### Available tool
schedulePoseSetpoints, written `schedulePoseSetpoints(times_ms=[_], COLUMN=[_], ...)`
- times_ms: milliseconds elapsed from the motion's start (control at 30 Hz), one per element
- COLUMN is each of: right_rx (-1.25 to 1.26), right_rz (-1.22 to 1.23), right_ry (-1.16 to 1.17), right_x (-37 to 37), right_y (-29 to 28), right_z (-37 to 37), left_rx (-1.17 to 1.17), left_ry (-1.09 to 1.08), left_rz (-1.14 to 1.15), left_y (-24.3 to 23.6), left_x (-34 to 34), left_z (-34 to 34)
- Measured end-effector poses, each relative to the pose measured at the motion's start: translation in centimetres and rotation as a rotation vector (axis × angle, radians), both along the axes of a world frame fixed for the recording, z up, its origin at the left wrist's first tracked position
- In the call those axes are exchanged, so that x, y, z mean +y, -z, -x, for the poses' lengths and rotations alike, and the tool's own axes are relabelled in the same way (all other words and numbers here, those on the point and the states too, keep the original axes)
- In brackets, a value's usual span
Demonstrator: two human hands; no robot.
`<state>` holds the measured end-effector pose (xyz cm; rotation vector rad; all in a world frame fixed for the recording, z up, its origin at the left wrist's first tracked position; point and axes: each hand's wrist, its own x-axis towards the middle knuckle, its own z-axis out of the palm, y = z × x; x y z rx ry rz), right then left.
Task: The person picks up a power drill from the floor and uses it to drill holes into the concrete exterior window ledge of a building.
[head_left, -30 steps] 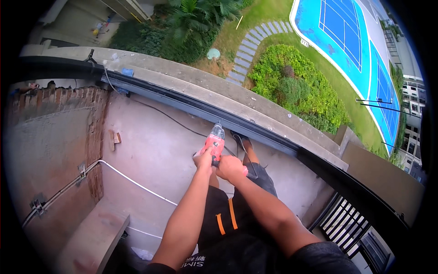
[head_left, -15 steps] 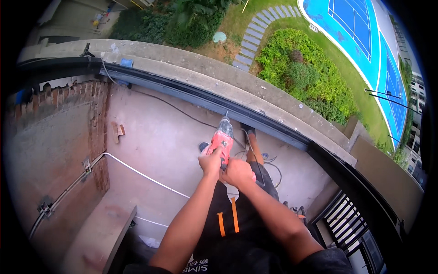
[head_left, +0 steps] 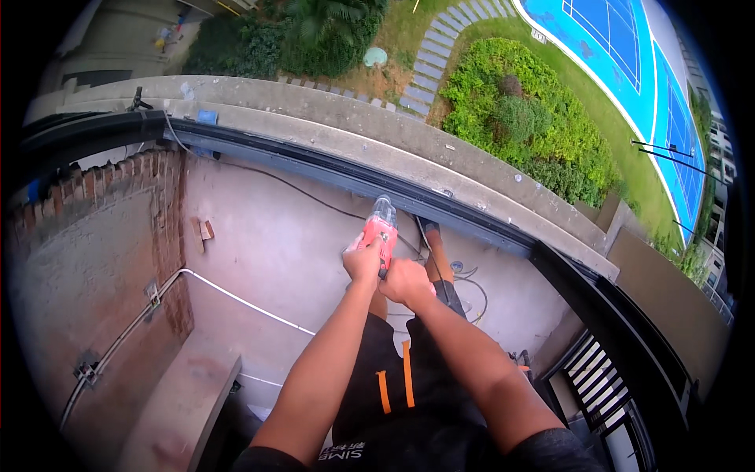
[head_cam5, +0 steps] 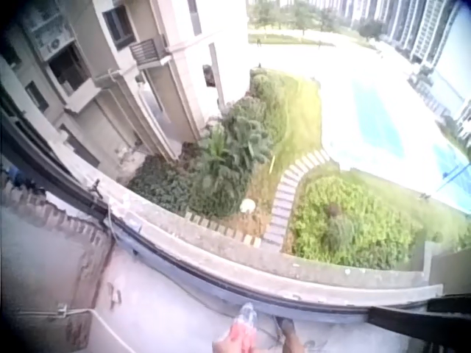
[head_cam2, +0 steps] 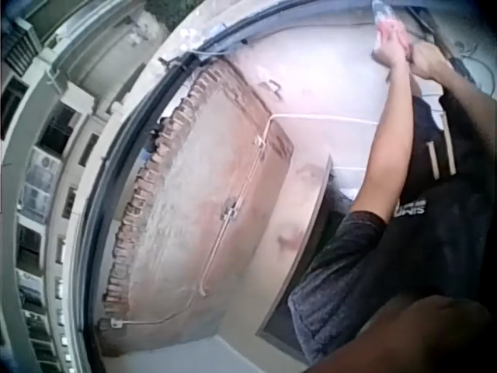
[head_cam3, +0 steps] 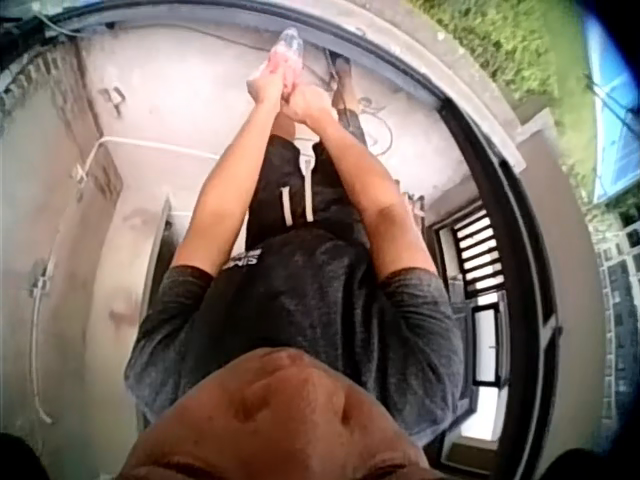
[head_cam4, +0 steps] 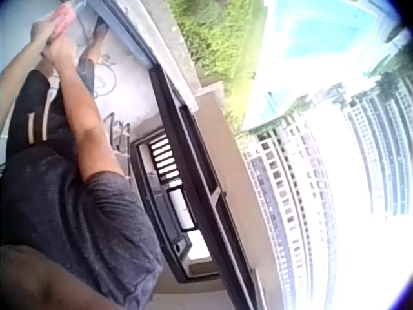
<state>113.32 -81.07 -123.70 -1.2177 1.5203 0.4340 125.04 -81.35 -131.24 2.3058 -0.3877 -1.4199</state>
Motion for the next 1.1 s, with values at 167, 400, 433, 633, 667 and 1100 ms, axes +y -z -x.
schedulePoseSetpoints(times_ms=[167,400,433,633,667,1100], right_rx=[-0.008,-0.005,0.005,-0.047,-0.053,0.049], right_rz=[0.018,0.139,0.178,0.208,0.190,0.137], right_ry=[-0.002,0.060,0.099,0.134,0.100,-0.039], right_x=[0.2,3.5,4.1,8.1,7.9,0.7], right_y=[-0.2,-2.2,-2.9,-8.1,-10.7,-0.6], right_z=[-0.4,-1.9,-2.4,-3.3,-4.1,-1.1], left_rx=[0.011,0.028,0.034,-0.054,-0.069,-0.153], left_ry=[-0.031,0.008,0.036,0.128,0.129,0.188], left_rz=[0.018,0.047,0.068,0.056,0.144,0.007], left_y=[-0.2,-3.0,-3.8,-11.3,-10.9,-1.3], left_x=[-0.1,1.6,1.9,4.3,6.0,0.1], left_z=[-0.3,-1.9,-2.3,-3.0,-4.4,-0.9])
